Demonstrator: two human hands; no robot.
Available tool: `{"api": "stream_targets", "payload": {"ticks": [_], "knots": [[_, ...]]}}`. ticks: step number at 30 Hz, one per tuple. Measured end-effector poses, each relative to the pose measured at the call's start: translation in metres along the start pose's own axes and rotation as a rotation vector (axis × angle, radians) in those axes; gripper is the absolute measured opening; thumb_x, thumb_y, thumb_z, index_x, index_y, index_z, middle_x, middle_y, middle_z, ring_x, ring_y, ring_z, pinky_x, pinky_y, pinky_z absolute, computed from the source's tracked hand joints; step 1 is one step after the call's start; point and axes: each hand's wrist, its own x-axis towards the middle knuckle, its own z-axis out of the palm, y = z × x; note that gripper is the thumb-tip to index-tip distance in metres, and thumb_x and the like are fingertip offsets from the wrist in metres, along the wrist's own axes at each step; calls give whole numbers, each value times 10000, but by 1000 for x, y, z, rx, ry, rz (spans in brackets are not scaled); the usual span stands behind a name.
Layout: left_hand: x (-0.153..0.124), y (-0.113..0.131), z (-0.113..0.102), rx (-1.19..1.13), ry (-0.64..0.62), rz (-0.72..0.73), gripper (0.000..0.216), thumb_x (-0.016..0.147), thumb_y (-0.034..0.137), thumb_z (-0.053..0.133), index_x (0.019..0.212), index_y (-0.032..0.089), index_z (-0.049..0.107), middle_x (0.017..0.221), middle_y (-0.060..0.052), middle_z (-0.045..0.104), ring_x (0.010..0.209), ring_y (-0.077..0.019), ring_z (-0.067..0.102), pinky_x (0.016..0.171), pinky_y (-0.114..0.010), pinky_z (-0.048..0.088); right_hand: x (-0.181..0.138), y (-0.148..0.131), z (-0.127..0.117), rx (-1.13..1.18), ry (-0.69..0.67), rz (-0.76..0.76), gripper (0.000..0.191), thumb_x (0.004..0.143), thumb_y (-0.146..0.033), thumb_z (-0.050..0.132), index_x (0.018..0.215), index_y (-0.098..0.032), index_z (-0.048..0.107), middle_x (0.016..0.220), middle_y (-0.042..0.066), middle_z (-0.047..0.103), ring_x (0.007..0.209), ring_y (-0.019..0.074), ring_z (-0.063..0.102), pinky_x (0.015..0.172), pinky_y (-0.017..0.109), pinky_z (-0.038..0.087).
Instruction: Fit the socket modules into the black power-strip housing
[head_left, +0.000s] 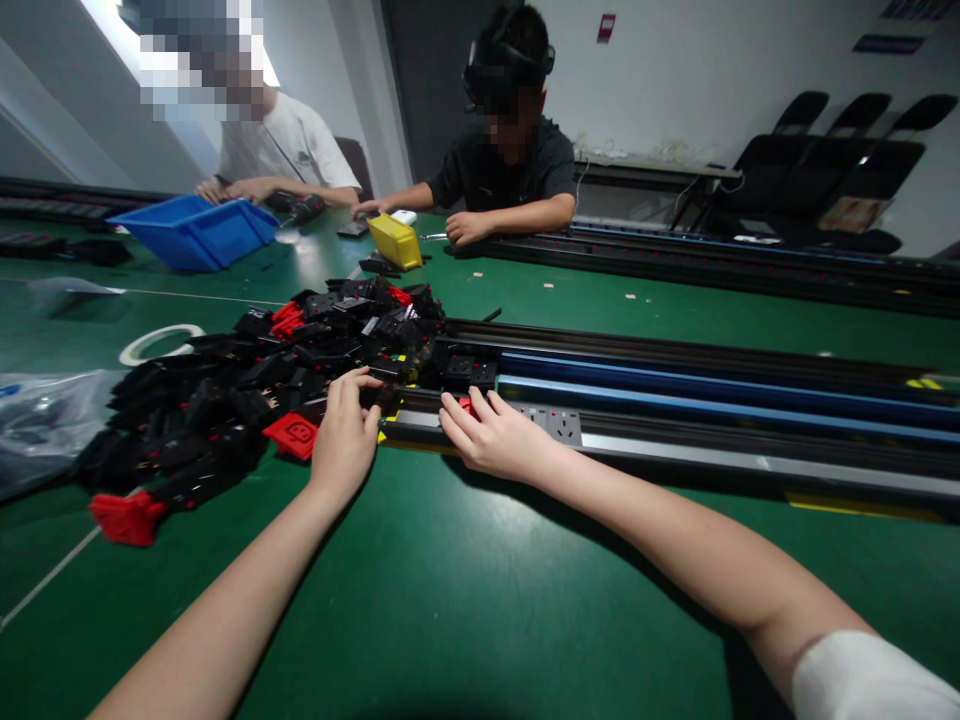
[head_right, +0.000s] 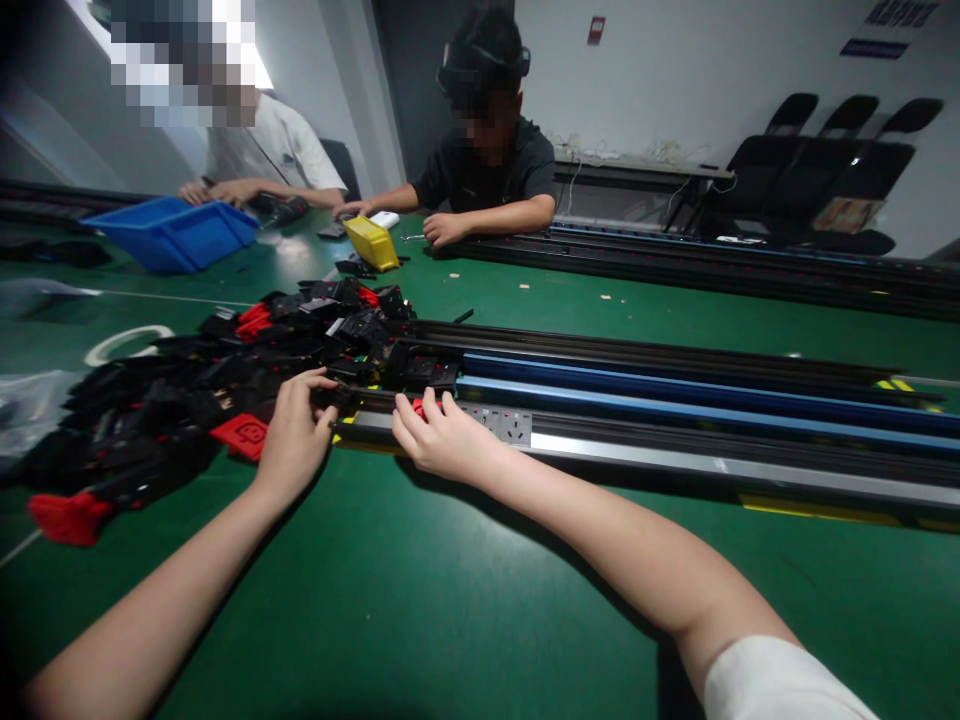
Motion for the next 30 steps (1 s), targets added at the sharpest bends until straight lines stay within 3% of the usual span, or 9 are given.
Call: {"api": "stream_targets", "payload": {"ticks": [3, 5, 9, 13, 22, 27, 30], "knots": [[1, 0, -1, -32, -24, -10, 281, 824, 131, 540, 1092, 214, 527, 1471, -127, 496, 1131, -255, 625, 846, -392, 566, 0, 0, 1, -10, 9, 0, 456, 1016, -236, 402, 1398, -19, 524, 1462, 233, 553, 1143, 377, 662, 869, 501, 584], [2, -1, -1, -55, -33, 6, 326, 797, 115, 542, 1108, 213, 540, 1484, -119, 496, 1164, -255, 612, 846, -377, 569, 0, 0, 1, -12, 12, 0, 454, 1016, -230, 397, 1398, -19, 524, 1461, 235, 553, 1145, 376, 661, 868, 500, 584], [4, -2, -2, -51, -52, 30, 468, 801, 113, 526, 1250, 235, 572, 1350, -97, 571, 1253, -273, 562, 955, -412, 546, 0, 0, 1, -11, 12, 0, 454, 1016, -230, 396, 1397, -18, 526, 1460, 232, 554, 1148, 382, 659, 866, 497, 586], [4, -5, -1, 12, -52, 4, 525, 770, 135, 566, 1279, 249, 622, 1217, -101, 518, 1213, -289, 556, 1083, -477, 477, 0, 0, 1, -7, 11, 5, 443, 1017, -224, 397, 1392, -29, 529, 1464, 233, 552, 1150, 367, 659, 871, 497, 584], [-2, -1, -2, 76, -13, -107, 390, 757, 197, 625, 1144, 229, 592, 1216, -118, 465, 1162, -328, 579, 1058, -521, 489, 0, -1, 3, 3, 19, 4, 445, 1015, -229, 405, 1394, -31, 525, 1466, 234, 549, 1151, 364, 657, 880, 502, 580], [-1, 0, -2, 0, 17, -73, 287, 773, 202, 614, 1054, 218, 559, 1254, -116, 557, 1247, -306, 563, 1105, -488, 449, -1, -1, 4, 21, 19, 15, 431, 1021, -213, 397, 1397, -47, 527, 1472, 227, 547, 1169, 348, 651, 905, 503, 571], [1, 0, -1, -90, 76, -130, 275, 769, 230, 649, 1016, 224, 527, 1252, -96, 626, 1230, -282, 594, 1088, -466, 460, -1, -1, 4, 5, 22, 10, 437, 1023, -225, 397, 1396, -38, 528, 1468, 224, 551, 1161, 360, 653, 895, 497, 575]]}}
